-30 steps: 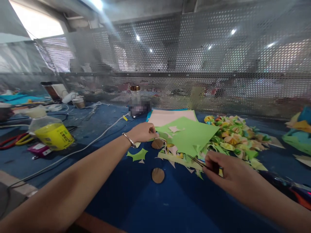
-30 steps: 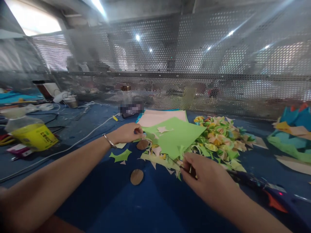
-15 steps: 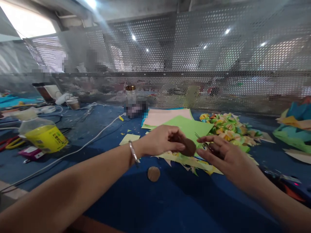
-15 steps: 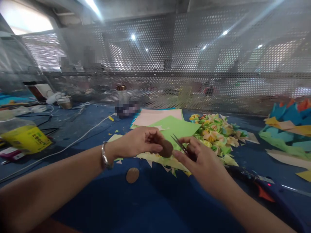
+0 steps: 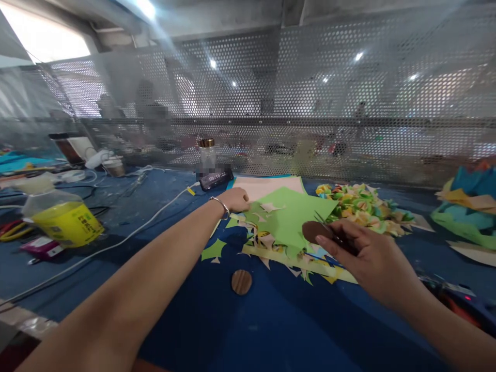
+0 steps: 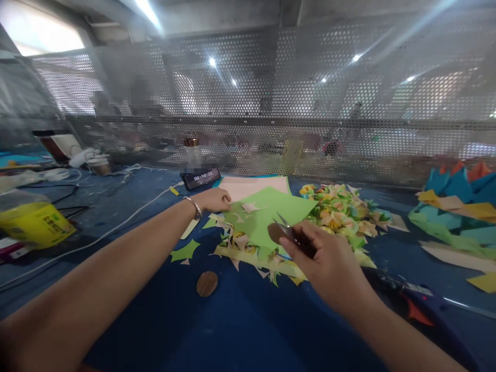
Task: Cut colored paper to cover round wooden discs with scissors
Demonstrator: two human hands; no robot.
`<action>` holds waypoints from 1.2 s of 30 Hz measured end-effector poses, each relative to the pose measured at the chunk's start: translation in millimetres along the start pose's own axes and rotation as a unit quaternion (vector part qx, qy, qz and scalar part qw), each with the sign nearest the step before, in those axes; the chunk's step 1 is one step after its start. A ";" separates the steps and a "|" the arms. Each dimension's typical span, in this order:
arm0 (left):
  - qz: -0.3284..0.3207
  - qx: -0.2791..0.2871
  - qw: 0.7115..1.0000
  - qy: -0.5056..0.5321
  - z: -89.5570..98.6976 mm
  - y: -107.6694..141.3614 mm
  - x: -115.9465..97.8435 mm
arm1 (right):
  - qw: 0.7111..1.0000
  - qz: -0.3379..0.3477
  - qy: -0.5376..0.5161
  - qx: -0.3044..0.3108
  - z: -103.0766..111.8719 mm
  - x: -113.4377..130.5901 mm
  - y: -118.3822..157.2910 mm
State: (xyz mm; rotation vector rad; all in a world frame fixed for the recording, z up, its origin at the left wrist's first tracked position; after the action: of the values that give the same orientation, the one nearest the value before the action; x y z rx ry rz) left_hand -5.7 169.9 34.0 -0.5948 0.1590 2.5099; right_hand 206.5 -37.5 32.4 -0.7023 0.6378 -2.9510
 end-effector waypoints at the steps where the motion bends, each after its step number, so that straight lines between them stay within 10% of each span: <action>1: 0.007 0.009 1.000 -0.005 -3.4 -2.8 2.9 | 1.000 0.004 0.001 -0.001 -0.6 1.6 0.6; 11: -0.011 0.031 0.999 -0.006 -9.2 -9.7 -14.5 | 1.000 -0.003 0.004 -0.025 6.8 -3.6 -0.4; 22: -0.129 -0.290 0.941 0.120 36.1 27.7 -81.2 | 0.996 -0.020 0.042 -0.079 14.9 -10.8 1.7; 29: -0.075 -0.384 0.892 0.228 28.0 35.3 -71.4 | 0.993 -0.018 0.057 -0.101 22.1 -16.7 -2.9; 32: -0.010 -0.348 0.848 0.400 6.7 48.2 -59.1 | 0.993 -0.007 0.045 -0.112 24.5 -13.7 -2.1; 36: 0.040 -0.159 0.775 0.610 -36.2 69.3 -69.8 | 0.997 -0.009 0.005 -0.081 20.8 -8.5 -0.4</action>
State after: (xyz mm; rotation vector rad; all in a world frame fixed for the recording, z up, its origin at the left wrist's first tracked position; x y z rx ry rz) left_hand 23.1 69.1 32.0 -2.3059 0.2193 1.7959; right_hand 223.2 -43.9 45.8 -0.7096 0.8855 -2.9445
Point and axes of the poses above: each hand's wrist, its own y-axis away from the middle knuckle, its own z-axis out of the back of the hand, x = y × z, the point moved 6 cm from there along -y, towards the middle knuckle, and after that the axes turned 11 degrees about y, right-handed, at the moved point
